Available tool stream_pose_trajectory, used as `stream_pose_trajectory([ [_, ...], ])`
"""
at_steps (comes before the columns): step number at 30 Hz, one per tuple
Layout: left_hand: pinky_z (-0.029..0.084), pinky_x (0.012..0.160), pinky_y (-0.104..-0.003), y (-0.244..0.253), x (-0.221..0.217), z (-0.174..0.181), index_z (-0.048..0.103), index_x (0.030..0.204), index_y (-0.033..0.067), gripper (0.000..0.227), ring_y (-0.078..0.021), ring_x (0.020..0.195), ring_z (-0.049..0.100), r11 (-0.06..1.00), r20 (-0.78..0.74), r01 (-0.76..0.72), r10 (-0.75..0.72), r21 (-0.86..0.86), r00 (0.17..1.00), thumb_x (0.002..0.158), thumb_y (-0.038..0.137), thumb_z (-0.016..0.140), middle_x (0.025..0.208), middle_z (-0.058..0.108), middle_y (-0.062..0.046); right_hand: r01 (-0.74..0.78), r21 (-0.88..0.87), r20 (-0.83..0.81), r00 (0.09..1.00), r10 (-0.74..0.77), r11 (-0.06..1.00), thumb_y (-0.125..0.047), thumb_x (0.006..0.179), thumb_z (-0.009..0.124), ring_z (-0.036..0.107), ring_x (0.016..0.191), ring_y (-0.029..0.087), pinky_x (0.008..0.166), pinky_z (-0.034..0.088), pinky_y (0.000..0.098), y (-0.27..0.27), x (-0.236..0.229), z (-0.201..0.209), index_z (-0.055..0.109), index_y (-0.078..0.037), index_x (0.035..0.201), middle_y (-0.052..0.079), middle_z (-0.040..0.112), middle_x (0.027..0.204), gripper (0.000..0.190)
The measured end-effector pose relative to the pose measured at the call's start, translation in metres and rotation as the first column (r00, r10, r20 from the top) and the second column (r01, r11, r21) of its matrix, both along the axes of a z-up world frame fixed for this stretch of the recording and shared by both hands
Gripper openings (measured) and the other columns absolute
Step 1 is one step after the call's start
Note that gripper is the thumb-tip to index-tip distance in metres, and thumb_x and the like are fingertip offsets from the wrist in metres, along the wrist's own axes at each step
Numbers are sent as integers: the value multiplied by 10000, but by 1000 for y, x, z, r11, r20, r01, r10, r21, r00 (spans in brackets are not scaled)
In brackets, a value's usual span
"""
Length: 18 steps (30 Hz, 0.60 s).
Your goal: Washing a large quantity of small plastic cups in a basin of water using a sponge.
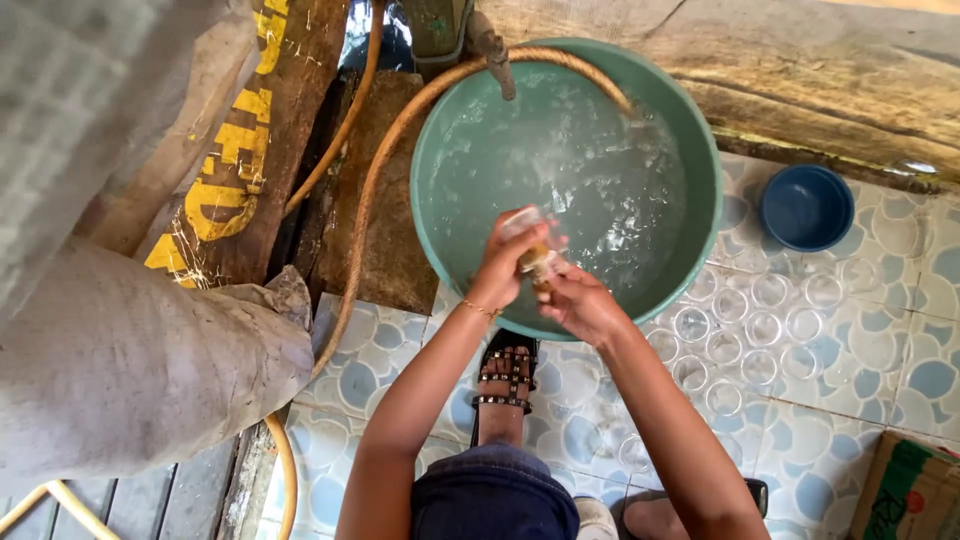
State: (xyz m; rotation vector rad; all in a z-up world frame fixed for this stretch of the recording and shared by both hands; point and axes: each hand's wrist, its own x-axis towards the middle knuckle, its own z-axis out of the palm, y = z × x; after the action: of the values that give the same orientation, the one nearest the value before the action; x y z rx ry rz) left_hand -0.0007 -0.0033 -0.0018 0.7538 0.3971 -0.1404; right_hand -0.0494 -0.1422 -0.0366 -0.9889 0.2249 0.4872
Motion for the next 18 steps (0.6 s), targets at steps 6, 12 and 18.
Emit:
stream_pose_trajectory([
  [6,619,784,-405,-8,2,-20,597,1284,128,534,-260,933,745,991,-10,56,-58,-125,998,823,130,865,1070,732,-215,127,336,-321,947,-13,933,-184,972,537,373,572,24,483,327,187,-11,15,17,556,-40,1175,58,580,1026,249],
  [12,603,742,-316,-8,26,-51,534,1331,158,716,-182,917,669,988,-227,44,-10,147,974,750,292,929,1115,661,-89,-47,-729,-87,996,-25,683,-347,968,600,586,725,329,589,447,414,-35,39,19,627,-27,1043,202,611,879,330],
  [18,513,955,-404,-11,49,-133,586,1336,159,907,-270,1126,613,800,-210,61,82,596,974,591,437,1022,1207,577,-167,502,-830,272,744,610,-242,-208,884,644,640,813,395,751,548,477,-51,72,-113,657,13,886,148,524,939,222],
])
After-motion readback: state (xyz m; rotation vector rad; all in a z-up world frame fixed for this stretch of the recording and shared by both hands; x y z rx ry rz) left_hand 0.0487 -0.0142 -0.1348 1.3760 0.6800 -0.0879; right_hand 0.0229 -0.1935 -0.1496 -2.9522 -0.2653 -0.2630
